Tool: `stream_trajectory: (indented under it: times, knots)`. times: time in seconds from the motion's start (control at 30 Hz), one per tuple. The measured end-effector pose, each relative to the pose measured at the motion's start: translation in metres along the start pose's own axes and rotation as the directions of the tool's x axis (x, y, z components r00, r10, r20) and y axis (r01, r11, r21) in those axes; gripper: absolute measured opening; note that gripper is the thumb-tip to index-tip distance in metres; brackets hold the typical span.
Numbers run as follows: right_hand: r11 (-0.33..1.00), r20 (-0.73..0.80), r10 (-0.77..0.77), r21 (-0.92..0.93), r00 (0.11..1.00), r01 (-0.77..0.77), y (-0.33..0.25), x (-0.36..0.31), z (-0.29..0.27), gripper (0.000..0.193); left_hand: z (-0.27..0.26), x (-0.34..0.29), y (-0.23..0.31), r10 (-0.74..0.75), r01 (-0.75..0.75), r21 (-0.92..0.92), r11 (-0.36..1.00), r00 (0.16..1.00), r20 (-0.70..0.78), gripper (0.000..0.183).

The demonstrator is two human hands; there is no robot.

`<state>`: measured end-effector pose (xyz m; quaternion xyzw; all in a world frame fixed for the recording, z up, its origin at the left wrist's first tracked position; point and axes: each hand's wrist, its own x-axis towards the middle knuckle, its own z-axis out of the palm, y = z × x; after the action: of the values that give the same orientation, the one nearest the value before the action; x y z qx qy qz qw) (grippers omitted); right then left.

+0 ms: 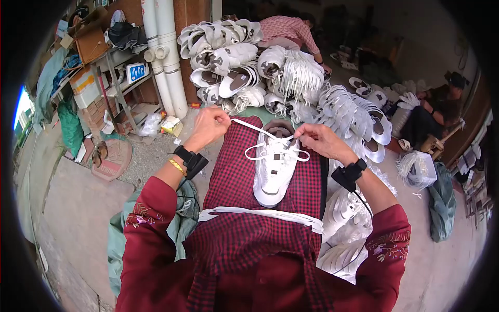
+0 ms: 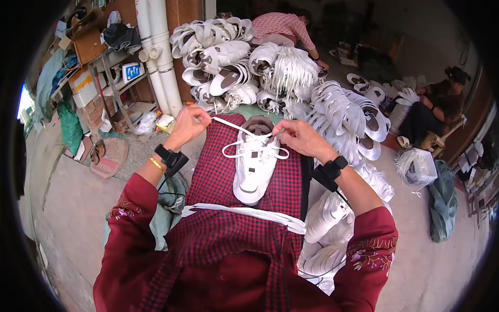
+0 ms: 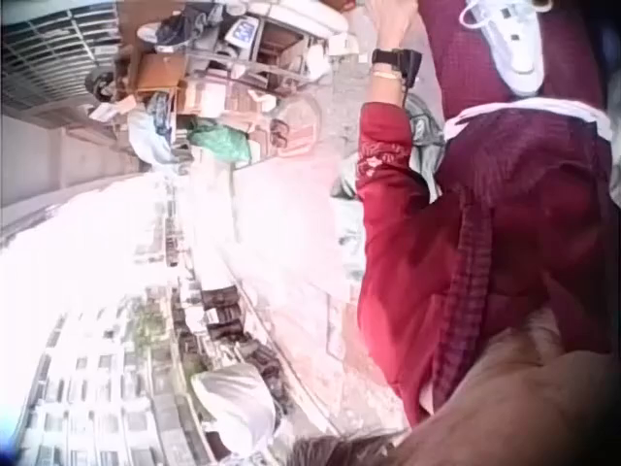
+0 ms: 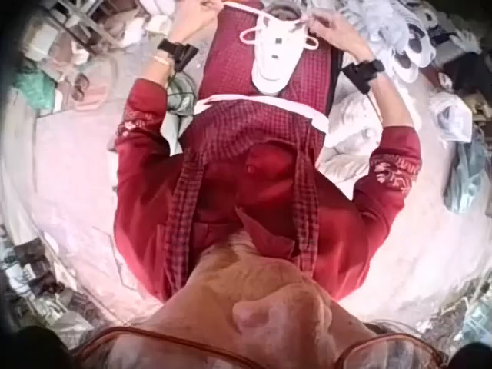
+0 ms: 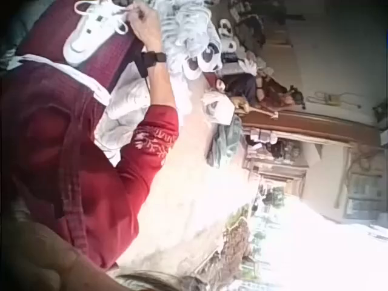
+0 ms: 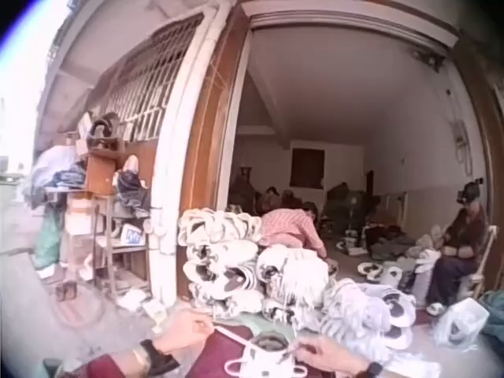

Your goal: Insert and thread white laces into the eyelets of white sneakers.

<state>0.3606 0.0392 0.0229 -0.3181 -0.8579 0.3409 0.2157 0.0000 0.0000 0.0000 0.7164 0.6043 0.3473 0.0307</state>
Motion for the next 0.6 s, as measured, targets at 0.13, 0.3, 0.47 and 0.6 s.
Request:
stream_trajectory:
  times: [0.13,0.3,0.47,0.6]
  knots:
    - [0.991,-0.103,0.004,-0.130,0.995,-0.018,-0.026,0.007,0.014,0.015,-0.008,-0.016,0.004,-0.012,0.011,-0.145,0.989,1.000,-0.001,0.036]
    - [0.866,-0.131,-0.267,-0.467,0.955,0.178,-0.044,0.026,0.029,0.026,-0.001,-0.025,0.015,-0.046,0.046,-0.255,0.966,0.999,0.003,0.049]
    - [0.843,-0.041,-0.109,-0.534,0.993,0.070,-0.050,0.032,0.042,0.037,0.011,-0.033,0.010,-0.041,0.028,-0.292,0.956,0.998,-0.038,0.042]
    - [0.797,0.003,-0.172,-0.587,0.985,0.141,-0.043,0.033,0.045,0.037,0.016,-0.033,0.010,-0.006,-0.040,-0.321,0.946,0.990,-0.140,0.029]
